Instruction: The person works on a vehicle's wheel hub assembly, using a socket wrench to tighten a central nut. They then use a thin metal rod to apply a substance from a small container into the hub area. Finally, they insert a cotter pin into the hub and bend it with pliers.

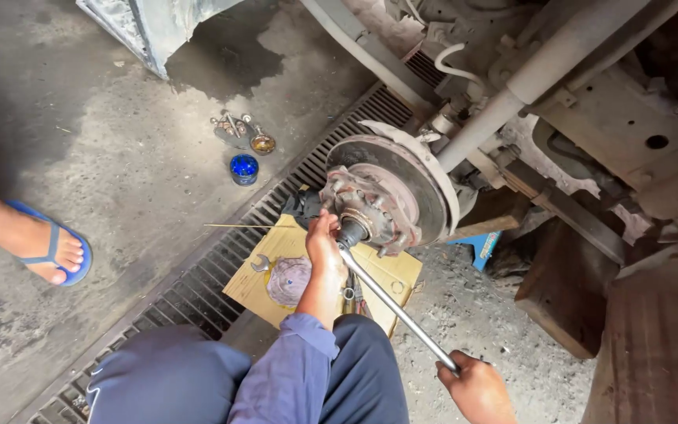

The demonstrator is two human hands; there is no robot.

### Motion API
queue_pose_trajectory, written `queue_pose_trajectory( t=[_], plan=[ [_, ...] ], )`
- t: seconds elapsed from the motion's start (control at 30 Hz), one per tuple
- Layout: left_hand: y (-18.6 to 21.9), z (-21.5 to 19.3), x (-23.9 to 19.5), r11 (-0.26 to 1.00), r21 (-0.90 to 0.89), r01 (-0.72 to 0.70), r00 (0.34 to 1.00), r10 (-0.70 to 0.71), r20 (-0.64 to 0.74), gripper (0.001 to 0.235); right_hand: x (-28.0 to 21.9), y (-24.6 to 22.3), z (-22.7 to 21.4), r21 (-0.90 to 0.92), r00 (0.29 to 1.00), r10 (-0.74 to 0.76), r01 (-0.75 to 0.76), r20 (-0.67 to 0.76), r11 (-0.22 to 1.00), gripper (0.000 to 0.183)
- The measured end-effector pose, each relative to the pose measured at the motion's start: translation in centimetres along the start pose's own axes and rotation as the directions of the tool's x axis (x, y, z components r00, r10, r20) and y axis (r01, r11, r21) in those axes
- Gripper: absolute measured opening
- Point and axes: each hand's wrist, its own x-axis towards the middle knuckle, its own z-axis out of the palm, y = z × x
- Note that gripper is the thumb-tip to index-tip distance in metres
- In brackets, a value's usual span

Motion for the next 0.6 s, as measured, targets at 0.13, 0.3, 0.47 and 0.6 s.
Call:
queue_pose_trajectory(
  t=[0.13, 0.3, 0.47, 0.6],
  plan=[
    [1.5, 1.2, -2.7, 1.000, 0.010, -0.026, 0.999, 0.026, 0.038, 0.017, 6.3, -0.3, 7.9, 0.212, 0.986, -0.146, 0.159, -0.076, 0.964, 0.009],
    [6.3, 1.4, -9.9, 0.677, 0.717, -0.168, 0.986, 0.098, 0.138, 0.032, 14.6, -5.7, 18.5, 0.298, 0.984, -0.141, 0.104, 0.106, 0.949, 0.026],
    [8.4, 0.6, -10.5, 0.413, 0.843, -0.344, 0.934, 0.053, 0.354, 0.054, 17.4, -10.8, 23.1, 0.419, 0.976, -0.088, -0.005, 0.201, 0.908, 0.029],
    [7.7, 0.7, -8.0, 0.264, 0.805, -0.530, 0.843, 0.061, 0.535, 0.056, 19.8, -11.0, 24.4, 0.533, 0.968, -0.174, 0.054, 0.178, 0.844, 0.021]
  ],
)
